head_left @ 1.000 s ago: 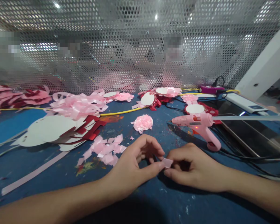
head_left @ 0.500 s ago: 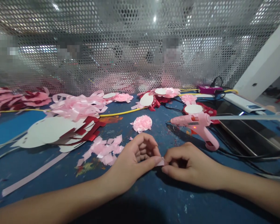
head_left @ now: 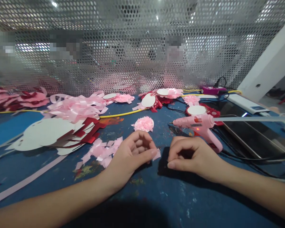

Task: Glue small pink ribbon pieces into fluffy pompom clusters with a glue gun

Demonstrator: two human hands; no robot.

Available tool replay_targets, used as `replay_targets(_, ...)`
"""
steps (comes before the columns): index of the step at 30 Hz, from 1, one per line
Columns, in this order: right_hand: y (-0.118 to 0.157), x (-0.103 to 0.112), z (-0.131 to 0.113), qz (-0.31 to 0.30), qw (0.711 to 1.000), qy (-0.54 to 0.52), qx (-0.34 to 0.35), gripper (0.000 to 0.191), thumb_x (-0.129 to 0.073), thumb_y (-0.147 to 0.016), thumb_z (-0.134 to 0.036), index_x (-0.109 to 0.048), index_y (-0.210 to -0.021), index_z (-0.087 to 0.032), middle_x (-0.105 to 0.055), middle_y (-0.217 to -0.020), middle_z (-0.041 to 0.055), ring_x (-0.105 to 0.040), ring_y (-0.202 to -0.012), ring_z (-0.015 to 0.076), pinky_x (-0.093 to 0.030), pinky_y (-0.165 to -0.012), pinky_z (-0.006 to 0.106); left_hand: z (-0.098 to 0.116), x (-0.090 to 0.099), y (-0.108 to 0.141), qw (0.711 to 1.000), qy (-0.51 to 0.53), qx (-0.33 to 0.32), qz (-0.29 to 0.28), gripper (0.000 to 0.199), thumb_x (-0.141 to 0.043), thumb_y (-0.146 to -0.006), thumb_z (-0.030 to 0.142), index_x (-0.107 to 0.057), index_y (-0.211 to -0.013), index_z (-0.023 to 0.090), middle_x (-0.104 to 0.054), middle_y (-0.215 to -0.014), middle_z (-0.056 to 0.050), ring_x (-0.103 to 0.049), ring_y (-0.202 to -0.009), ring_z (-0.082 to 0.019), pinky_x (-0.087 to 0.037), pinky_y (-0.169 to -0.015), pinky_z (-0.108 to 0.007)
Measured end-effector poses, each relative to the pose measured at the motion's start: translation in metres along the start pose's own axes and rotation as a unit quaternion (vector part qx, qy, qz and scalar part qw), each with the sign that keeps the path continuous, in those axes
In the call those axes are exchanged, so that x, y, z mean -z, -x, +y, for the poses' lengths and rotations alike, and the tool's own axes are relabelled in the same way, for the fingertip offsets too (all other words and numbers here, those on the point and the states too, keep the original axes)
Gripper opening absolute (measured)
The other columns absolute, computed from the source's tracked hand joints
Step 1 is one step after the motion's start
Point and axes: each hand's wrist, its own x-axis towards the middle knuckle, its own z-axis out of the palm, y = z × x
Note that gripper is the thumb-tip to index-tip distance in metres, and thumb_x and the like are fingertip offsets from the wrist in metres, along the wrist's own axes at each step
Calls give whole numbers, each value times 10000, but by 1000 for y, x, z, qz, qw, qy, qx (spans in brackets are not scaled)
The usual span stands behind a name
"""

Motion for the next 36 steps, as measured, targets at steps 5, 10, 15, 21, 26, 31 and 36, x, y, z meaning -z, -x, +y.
replay_targets(5, 0, 2, 0, -6, 1000, -11, 1, 120, -724, -753, -277, -667, -725, -175, -538, -721, -17, -482, -618, 74, -397, -551, 209, 0, 1, 2, 1000, -18, -7, -6, 245, -695, -758, 194, -474, -863, 193, -552, -749, 53, -475, -606, -55, -401, -560, -173)
replay_targets(10, 2, 1, -1, -9, 1000, -10, 5, 135, -686, -794, -311, -699, -822, -180, -557, -770, -1, -503, -652, 87, -408, -576, 223, 3, 0, 5, 974, -220, -40, -39, 8, -602, -829, 185, -595, -825, 187, -589, -791, 17, -540, -717, -100, -426, -633, -208)
replay_targets(15, 2, 2, -3, -29, 999, 2, 26, 144, -618, -849, -270, -711, -902, -175, -571, -790, 13, -516, -679, 92, -430, -610, 221, 6, 1, 6, 937, -318, -132, -55, 173, -672, -790, 194, -687, -958, 231, -653, -937, -5, -580, -839, -135, -450, -718, -232)
replay_targets(21, 4, 3, -5, -79, 997, -6, 24, 212, -604, -864, -302, -709, -1024, -209, -538, -803, 9, -499, -697, 94, -410, -610, 224, 3, 5, 8, 948, -284, -139, -33, 101, -686, -803, 240, -751, -880, 250, -717, -832, -12, -634, -792, -154, -481, -748, -269)
replay_targets(26, 5, 3, -3, -110, 994, -23, 7, 287, -597, -867, -339, -678, -1108, -206, -560, -775, 10, -480, -671, 99, -404, -607, 240, 2, 7, 8, 934, -272, -232, 9, 62, -735, -751, 196, -751, -777, 250, -711, -727, -9, -630, -729, -161, -495, -700, -290)
replay_targets(31, 6, 2, -2, -119, 992, -36, -1, 318, -591, -866, -326, -661, -1155, -211, -558, -705, -7, -435, -599, 83, -369, -548, 221, 3, 6, 8, 917, -287, -277, 27, 109, -757, -718, 160, -711, -681, 252, -697, -675, 7, -613, -703, -158, -490, -692, -306)
replay_targets(36, 6, 3, -1, -116, 993, -36, -6, 318, -594, -862, -333, -673, -1136, -193, -564, -708, 2, -446, -607, 88, -381, -562, 226, 4, 7, 9, 919, -300, -256, 16, 90, -746, -736, 181, -699, -687, 241, -682, -686, 7, -605, -724, -155, -477, -714, -303)
